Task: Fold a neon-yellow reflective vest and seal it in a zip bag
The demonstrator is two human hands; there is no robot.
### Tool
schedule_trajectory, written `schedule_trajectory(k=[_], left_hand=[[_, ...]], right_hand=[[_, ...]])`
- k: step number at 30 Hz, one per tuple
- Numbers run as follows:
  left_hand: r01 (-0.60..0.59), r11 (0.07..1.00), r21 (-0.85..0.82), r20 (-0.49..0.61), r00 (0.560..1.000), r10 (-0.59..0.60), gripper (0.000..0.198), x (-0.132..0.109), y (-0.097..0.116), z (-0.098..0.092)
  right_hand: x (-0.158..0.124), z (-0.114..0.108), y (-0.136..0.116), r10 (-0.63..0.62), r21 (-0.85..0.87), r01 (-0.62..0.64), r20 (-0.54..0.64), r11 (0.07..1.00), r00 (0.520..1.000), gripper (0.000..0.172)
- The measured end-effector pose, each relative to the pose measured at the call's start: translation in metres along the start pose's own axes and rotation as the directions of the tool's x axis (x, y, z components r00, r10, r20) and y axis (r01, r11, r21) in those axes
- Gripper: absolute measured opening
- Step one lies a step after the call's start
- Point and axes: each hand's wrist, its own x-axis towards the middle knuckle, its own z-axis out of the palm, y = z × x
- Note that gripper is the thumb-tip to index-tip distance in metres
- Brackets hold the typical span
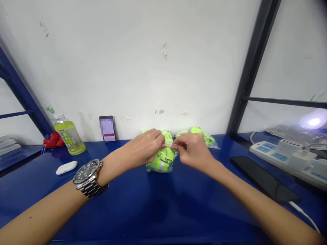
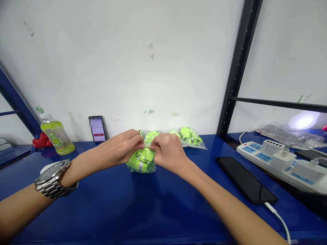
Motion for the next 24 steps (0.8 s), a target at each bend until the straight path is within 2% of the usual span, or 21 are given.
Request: schedule_trajectory(k=[3, 5, 8, 14, 19, 24], left_hand=[[0.016, 1.0, -0.01, 0.034, 0.999, -0.015, 0.015, -0.002, -0.003, -0.003], [0.018, 0.999, 0.051, 0.046, 0.999, -0.021, 0.018, -0.002, -0.003, -0.002], [0.03, 0.984, 0.177, 0.022, 0.999, -0.034, 0.027, 0.0, -0.001, 0.003], [0.018, 0.952, 0.307, -0.013, 1.0, -0.015, 0.025, 0.005, 0.006, 0.008], [0.007, 0.983, 0.181, -0.017, 1.0, -0.004, 0.016, 0.003, 0.004, 0.002], [0.074, 0.997, -0.039, 0.067, 0.995, -0.071, 0.018, -0.005, -0.001, -0.011]], right_hand=[[0.0, -0.004, 0.002, 0.01, 0.062, -0.011, 0.022, 0.998, 1.0, 0.015], [0.0, -0.005, 0.002, -0.002, 0.07, -0.001, 0.047, 0.998, 0.999, 0.014], [0.002, -0.004, -0.002, -0.031, 0.043, 0.028, 0.069, 0.999, 0.997, 0.01], [0.005, 0.001, -0.007, -0.069, 0.04, 0.065, 0.091, 0.997, 0.994, 0.01], [0.003, 0.0, -0.005, -0.052, 0.059, 0.046, 0.104, 0.997, 0.993, 0.01], [0.002, -0.005, -0.002, -0.039, 0.094, 0.026, 0.14, 0.995, 0.989, 0.008]])
